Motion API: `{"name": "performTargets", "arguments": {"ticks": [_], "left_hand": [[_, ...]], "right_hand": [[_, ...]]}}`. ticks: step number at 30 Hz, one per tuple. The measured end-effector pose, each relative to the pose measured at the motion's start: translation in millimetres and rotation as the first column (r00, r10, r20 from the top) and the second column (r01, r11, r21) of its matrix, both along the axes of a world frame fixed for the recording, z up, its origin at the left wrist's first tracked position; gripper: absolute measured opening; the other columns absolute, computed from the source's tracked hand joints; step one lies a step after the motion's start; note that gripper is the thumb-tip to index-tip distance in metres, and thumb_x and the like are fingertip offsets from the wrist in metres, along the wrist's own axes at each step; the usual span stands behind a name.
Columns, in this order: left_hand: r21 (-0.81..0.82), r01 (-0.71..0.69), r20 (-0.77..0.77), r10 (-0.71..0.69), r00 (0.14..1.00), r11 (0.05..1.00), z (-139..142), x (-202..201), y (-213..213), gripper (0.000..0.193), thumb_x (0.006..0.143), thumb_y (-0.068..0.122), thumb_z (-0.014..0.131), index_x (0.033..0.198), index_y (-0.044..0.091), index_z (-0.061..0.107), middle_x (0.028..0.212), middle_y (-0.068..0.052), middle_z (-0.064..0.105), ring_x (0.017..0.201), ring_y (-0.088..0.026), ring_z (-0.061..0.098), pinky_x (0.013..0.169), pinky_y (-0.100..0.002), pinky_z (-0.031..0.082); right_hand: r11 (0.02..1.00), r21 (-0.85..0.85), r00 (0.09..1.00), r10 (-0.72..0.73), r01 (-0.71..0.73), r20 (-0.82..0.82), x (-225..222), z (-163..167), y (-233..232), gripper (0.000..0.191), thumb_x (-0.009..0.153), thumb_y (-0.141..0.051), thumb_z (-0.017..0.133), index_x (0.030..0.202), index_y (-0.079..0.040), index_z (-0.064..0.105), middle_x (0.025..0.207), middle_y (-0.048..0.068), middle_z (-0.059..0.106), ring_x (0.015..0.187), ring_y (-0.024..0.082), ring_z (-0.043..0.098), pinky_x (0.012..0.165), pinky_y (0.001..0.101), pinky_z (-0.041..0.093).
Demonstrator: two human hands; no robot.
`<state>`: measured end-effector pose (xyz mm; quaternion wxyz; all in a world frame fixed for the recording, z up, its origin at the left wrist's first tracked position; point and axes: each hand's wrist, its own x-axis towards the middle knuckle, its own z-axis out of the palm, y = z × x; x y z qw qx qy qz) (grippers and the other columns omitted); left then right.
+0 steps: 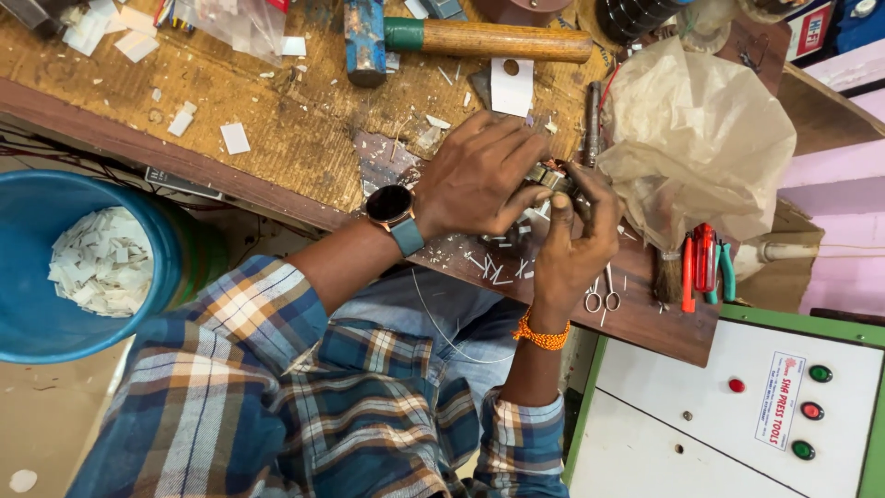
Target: The person repeatedly cuts small white rectangular pieces with scissors and inserts them into slots on a cylindrical stator-like component. They use a green-handled screwdriver to adjust or secure the pieces in place. The work is performed at a cluttered wooden workbench with tools and debris visible.
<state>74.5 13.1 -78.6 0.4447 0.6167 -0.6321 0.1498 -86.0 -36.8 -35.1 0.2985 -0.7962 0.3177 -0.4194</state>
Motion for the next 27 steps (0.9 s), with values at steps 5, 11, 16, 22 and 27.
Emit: {"name": "performTargets", "arguments": {"ticks": [5,11,16,22,27], "left_hand": [[0.037,0.16,-0.098,-0.156,0.983,0.986,8.4,3.3,10.5,0.051,0.092,0.038,0.076,0.132,0.01,0.06,0.12,-0.012,0.068,0.116,-0.028,0.061,0.098,-0.047,0.046],[0.156,0.147,0.003,-0.149,0.989,0.977,17.4,10.7,11.6,0.049,0.091,0.017,0.074,0.137,0.016,0.059,0.124,-0.006,0.069,0.106,-0.021,0.065,0.089,-0.041,0.046],[0.208,0.225,-0.058,-0.217,0.974,0.952,19.4,26.9,18.0,0.053,0.093,0.014,0.077,0.141,0.017,0.056,0.114,-0.004,0.07,0.106,-0.022,0.067,0.09,-0.039,0.048],[0.198,0.225,-0.142,-0.199,0.97,0.954,25.2,29.4,33.2,0.069,0.081,0.017,0.082,0.144,0.015,0.052,0.11,-0.007,0.071,0.098,-0.027,0.064,0.09,-0.043,0.048],[0.155,0.199,-0.222,-0.162,0.961,0.968,26.1,18.4,35.8,0.066,0.087,0.02,0.085,0.144,0.02,0.052,0.118,-0.003,0.072,0.1,-0.023,0.068,0.097,-0.045,0.049]], "right_hand": [[0.998,-0.021,0.998,0.058,-0.058,0.008,-8.7,-6.6,-1.8,0.035,0.109,-0.026,0.067,0.136,-0.004,0.067,0.139,0.017,0.067,0.131,0.027,0.066,0.113,0.0409,0.054],[0.981,0.039,0.952,0.172,-0.188,0.254,-19.4,-32.1,10.4,0.045,0.116,-0.012,0.053,0.159,-0.008,0.041,0.162,0.018,0.043,0.152,0.028,0.045,0.127,0.0431,0.044],[0.985,0.065,0.981,0.15,-0.159,0.125,-28.5,-33.6,8.8,0.042,0.107,-0.011,0.063,0.147,-0.007,0.052,0.165,0.017,0.04,0.149,0.032,0.05,0.117,0.044,0.052],[0.934,-0.322,0.976,0.097,-0.156,-0.193,-21.6,-26.2,13.2,0.047,0.102,-0.005,0.068,0.147,-0.004,0.055,0.162,0.019,0.045,0.15,0.039,0.048,0.126,0.0483,0.042],[0.917,-0.362,0.973,0.092,-0.166,-0.212,-12.4,-21.3,18.2,0.04,0.101,-0.001,0.066,0.14,-0.008,0.063,0.16,0.018,0.046,0.148,0.038,0.05,0.123,0.0474,0.045]]}}
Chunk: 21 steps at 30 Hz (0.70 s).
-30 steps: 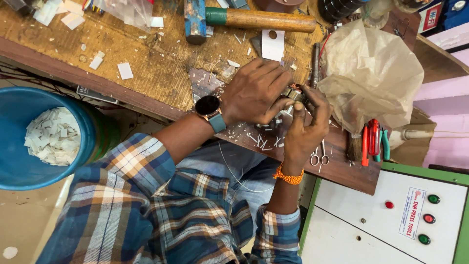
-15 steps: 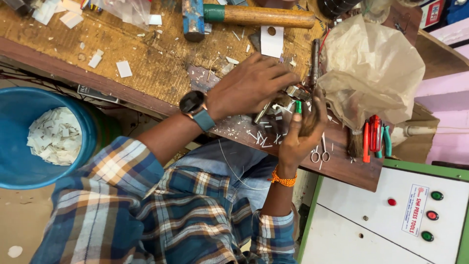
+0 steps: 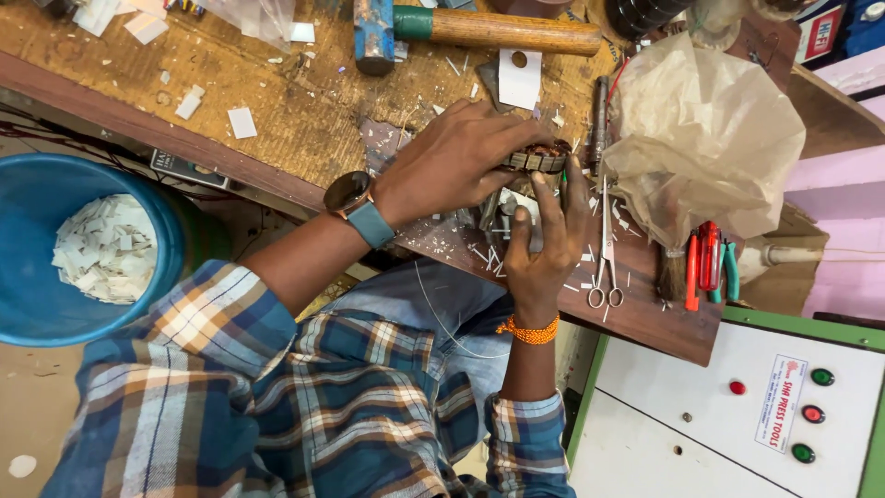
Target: The person repeatedly cuts small white rectangular pieces with scissors and inserts them into slots on a cylindrical stator-like component. They use a green-handled screwdriver to adjust or secure the pieces in place. The work is performed at a cluttered wooden workbench with tools and debris visible.
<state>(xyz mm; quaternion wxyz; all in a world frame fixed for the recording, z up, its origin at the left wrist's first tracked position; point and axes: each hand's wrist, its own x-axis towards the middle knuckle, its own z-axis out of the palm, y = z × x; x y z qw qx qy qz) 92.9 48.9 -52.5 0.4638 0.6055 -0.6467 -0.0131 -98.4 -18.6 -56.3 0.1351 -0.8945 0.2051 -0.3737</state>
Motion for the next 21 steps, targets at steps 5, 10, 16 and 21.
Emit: {"name": "performTargets", "arguments": {"ticks": [5,10,16,21], "left_hand": [[-0.017,-0.002,-0.005,0.002,1.0,1.0,-2.0,3.5,-4.2,0.071,0.08,0.009,0.081,0.144,0.016,0.052,0.122,-0.007,0.072,0.082,-0.023,0.066,0.089,-0.045,0.05],[0.055,-0.039,0.073,0.035,0.997,0.998,1.7,-0.2,-7.0,0.056,0.089,0.002,0.075,0.141,0.017,0.059,0.112,-0.003,0.075,0.088,-0.022,0.07,0.089,-0.043,0.054],[0.001,0.18,-0.047,-0.18,0.983,0.984,7.7,16.1,-9.0,0.055,0.086,0.022,0.076,0.137,0.008,0.06,0.12,-0.014,0.073,0.089,-0.027,0.071,0.085,-0.045,0.054],[0.022,0.136,-0.072,-0.134,0.988,0.991,9.7,20.4,-3.8,0.05,0.098,0.028,0.072,0.139,0.001,0.06,0.104,-0.016,0.075,0.084,-0.028,0.069,0.081,-0.049,0.054]], "right_hand": [[0.999,0.001,0.998,-0.046,0.046,0.042,12.2,6.2,5.9,0.046,0.092,0.013,0.05,0.132,-0.005,0.065,0.158,0.018,0.047,0.149,0.041,0.046,0.122,0.044,0.051],[0.996,0.084,0.989,0.03,-0.042,0.146,26.8,12.5,-1.4,0.038,0.079,0.018,0.041,0.11,0.001,0.057,0.156,0.022,0.049,0.148,0.041,0.049,0.126,0.0472,0.044],[0.994,0.048,0.98,0.086,-0.096,0.182,31.7,12.3,-20.6,0.035,0.08,0.021,0.042,0.101,-0.003,0.057,0.143,0.017,0.065,0.141,0.035,0.057,0.124,0.0455,0.048],[0.992,0.008,0.983,0.125,-0.127,0.132,28.8,7.8,-27.3,0.034,0.079,0.021,0.042,0.099,-0.004,0.053,0.139,0.014,0.068,0.139,0.034,0.057,0.123,0.0446,0.049]]}}
